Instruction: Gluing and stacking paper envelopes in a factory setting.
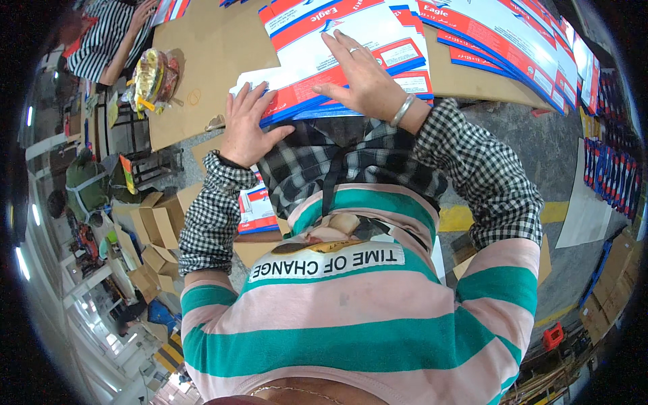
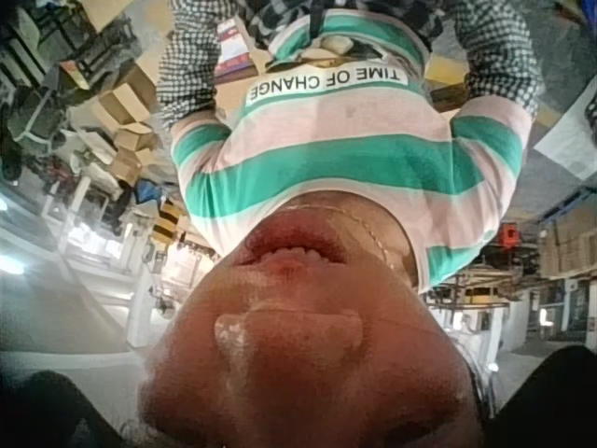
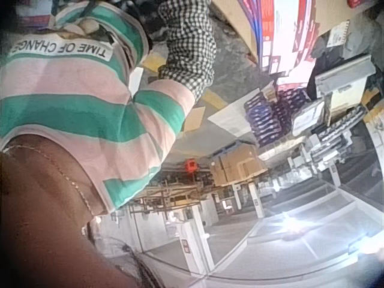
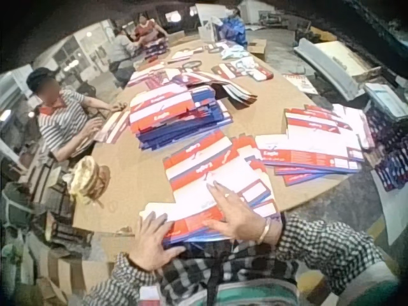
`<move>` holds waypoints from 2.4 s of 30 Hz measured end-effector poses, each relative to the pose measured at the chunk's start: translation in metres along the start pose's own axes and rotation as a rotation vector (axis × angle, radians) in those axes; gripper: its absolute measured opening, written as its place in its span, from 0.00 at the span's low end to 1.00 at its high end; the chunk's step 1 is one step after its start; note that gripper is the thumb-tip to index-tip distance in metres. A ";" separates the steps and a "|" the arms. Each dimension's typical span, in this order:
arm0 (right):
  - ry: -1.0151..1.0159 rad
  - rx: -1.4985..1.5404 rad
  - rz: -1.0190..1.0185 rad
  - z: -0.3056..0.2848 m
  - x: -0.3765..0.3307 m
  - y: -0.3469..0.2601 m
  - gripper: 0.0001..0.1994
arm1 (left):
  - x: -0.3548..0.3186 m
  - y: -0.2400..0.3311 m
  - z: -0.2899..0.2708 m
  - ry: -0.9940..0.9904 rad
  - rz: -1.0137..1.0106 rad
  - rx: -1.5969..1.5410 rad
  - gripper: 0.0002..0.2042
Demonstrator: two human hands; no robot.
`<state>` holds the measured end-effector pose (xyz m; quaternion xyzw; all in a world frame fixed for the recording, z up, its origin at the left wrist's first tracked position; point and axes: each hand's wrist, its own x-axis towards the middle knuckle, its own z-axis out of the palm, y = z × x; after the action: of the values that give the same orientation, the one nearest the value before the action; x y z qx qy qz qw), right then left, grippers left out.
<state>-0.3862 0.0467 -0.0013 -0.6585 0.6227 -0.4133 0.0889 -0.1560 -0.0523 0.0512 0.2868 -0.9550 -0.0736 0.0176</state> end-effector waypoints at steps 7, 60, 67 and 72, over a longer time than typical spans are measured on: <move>0.022 0.103 0.010 -0.026 -0.001 -0.024 0.36 | -0.014 -0.005 -0.024 0.026 0.111 -0.002 0.21; 1.335 0.277 0.555 -0.236 -0.149 0.009 0.27 | 0.222 0.184 0.058 0.258 0.522 -0.302 0.17; 0.994 1.068 0.498 -0.188 -0.105 0.003 0.41 | 0.112 0.147 0.018 0.294 0.274 -0.668 0.11; 0.923 1.528 0.451 -0.165 -0.092 -0.009 0.46 | 0.031 0.112 0.025 0.340 0.042 -0.774 0.12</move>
<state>-0.4773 0.1963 0.0706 -0.0535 0.2677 -0.9069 0.3209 -0.2452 0.0260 0.0431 0.2477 -0.8461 -0.3781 0.2826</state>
